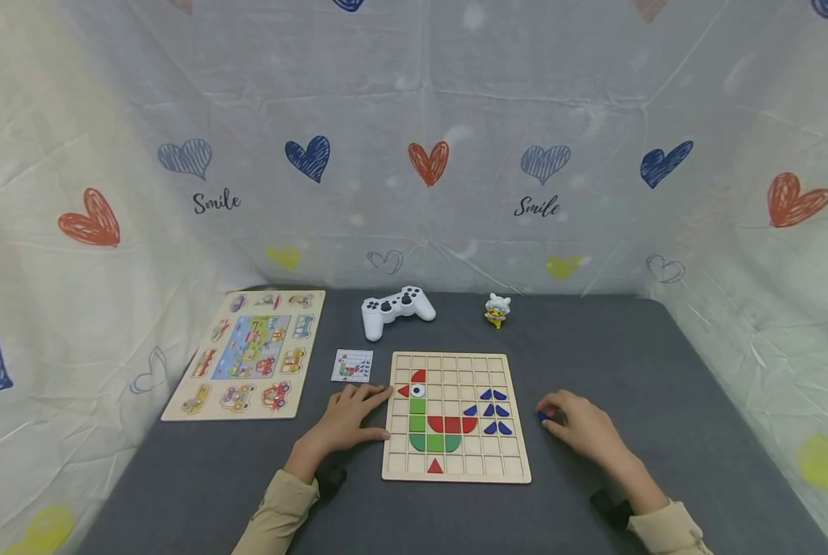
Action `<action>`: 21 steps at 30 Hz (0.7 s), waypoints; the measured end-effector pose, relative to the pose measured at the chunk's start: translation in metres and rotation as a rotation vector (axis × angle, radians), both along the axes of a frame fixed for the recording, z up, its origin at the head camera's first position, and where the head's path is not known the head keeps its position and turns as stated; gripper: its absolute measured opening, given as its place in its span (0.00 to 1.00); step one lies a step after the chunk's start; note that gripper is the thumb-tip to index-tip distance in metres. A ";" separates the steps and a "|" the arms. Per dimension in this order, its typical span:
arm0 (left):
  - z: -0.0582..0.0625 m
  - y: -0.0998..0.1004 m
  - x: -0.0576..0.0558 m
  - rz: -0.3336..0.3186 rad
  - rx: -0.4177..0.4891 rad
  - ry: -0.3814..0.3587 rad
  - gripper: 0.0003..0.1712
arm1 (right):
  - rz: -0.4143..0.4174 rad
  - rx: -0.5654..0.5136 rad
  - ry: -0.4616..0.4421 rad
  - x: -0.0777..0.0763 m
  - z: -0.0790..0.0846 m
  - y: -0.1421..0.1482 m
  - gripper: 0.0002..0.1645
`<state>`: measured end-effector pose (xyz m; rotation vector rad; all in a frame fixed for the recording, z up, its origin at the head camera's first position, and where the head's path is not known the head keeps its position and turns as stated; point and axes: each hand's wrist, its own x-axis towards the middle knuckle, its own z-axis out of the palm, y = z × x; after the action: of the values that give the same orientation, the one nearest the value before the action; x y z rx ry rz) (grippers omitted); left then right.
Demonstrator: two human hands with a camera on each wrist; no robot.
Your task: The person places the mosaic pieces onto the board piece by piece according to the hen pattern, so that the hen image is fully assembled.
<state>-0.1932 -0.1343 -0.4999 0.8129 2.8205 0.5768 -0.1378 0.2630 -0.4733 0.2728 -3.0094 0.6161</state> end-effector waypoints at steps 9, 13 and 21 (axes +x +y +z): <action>0.000 0.000 -0.001 -0.005 -0.001 0.008 0.45 | 0.039 -0.025 -0.042 0.012 0.001 -0.024 0.10; 0.000 0.000 0.000 -0.003 0.005 0.003 0.45 | 0.081 -0.039 -0.057 0.016 0.003 -0.032 0.09; 0.000 0.000 0.000 -0.002 0.002 0.002 0.45 | 0.115 -0.056 -0.068 0.019 0.000 -0.042 0.09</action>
<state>-0.1931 -0.1344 -0.4996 0.8166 2.8212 0.5790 -0.1186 0.2212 -0.4734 0.4333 -3.0522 0.7326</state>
